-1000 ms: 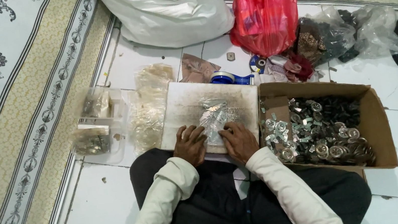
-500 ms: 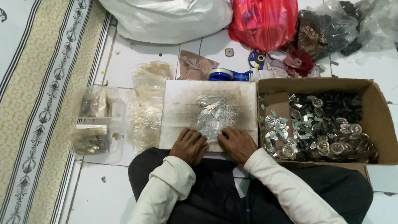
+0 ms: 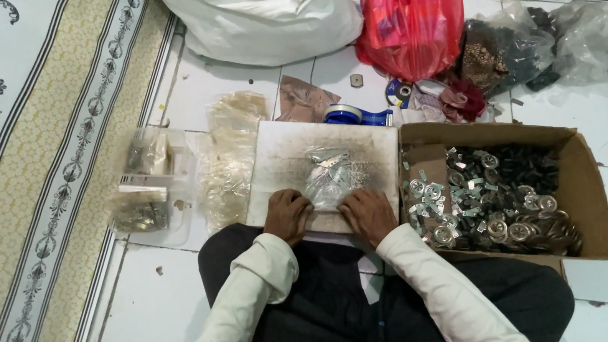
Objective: The person sits on the floor and sorts small metal fasteners from a cardboard box onto a white board. They pick up items by hand, place them in rows, and occasionally adjust the arrangement.
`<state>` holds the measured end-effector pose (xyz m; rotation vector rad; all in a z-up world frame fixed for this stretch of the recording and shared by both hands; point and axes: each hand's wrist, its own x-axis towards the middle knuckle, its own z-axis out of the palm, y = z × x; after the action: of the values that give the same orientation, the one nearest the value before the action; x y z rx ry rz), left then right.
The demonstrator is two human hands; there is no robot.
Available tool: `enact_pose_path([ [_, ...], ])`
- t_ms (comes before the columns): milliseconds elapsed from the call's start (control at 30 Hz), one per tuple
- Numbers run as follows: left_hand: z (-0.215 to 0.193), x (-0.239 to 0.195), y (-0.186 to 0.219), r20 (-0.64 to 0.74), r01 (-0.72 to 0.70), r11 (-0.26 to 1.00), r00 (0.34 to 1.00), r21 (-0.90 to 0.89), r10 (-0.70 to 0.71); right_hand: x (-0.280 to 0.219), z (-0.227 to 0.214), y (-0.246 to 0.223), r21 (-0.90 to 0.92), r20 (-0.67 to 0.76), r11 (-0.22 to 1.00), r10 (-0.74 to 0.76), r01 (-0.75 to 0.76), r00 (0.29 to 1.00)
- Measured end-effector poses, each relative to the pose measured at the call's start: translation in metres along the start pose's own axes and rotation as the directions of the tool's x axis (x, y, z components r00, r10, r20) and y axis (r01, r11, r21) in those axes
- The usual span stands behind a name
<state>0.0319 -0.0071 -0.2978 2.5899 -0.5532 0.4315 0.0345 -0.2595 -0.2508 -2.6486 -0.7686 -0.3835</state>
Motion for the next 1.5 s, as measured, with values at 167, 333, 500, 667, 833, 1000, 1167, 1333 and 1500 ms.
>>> enact_pose_path([
  [167,-0.005,0.012,0.021,0.012,0.202,0.979,0.979,0.001,-0.202,0.005,-0.002,0.006,0.091,0.021,0.993,0.072,-0.074,0.997],
  [333,0.019,0.01,0.018,-0.121,0.234,0.97,0.967,0.071,-0.225,0.007,-0.008,0.006,0.159,0.045,0.975,0.151,-0.156,0.988],
  [500,0.013,0.011,0.021,-0.172,0.266,0.964,0.95,0.005,-0.261,0.008,-0.009,0.003,0.106,-0.031,0.984,0.147,-0.143,0.989],
  [667,-0.016,0.014,0.027,-0.13,-0.097,0.982,0.984,0.16,0.119,0.008,-0.018,0.0,0.088,-0.039,0.996,-0.021,0.024,0.999],
  [833,-0.029,0.01,0.029,-0.038,-0.219,0.957,0.972,0.192,0.23,0.009,-0.025,-0.006,0.042,-0.015,0.992,-0.116,0.117,0.993],
  [1000,-0.013,0.013,0.016,-0.035,-0.281,0.934,0.955,0.22,0.295,0.012,-0.026,-0.006,0.007,0.012,0.993,-0.119,0.119,0.993],
  [1167,-0.021,0.018,0.019,0.004,-0.249,0.956,0.968,0.157,0.252,0.012,-0.008,-0.003,-0.084,-0.066,0.991,-0.107,0.101,0.992],
  [1333,0.011,0.016,-0.015,0.143,0.037,0.999,0.989,-0.008,-0.036,0.018,-0.009,0.004,0.13,-0.052,0.991,0.043,-0.036,0.998],
  [1500,-0.011,0.044,0.013,-0.004,0.259,0.952,0.965,-0.161,-0.263,0.026,-0.03,-0.004,0.266,0.108,0.908,0.307,-0.325,0.945],
])
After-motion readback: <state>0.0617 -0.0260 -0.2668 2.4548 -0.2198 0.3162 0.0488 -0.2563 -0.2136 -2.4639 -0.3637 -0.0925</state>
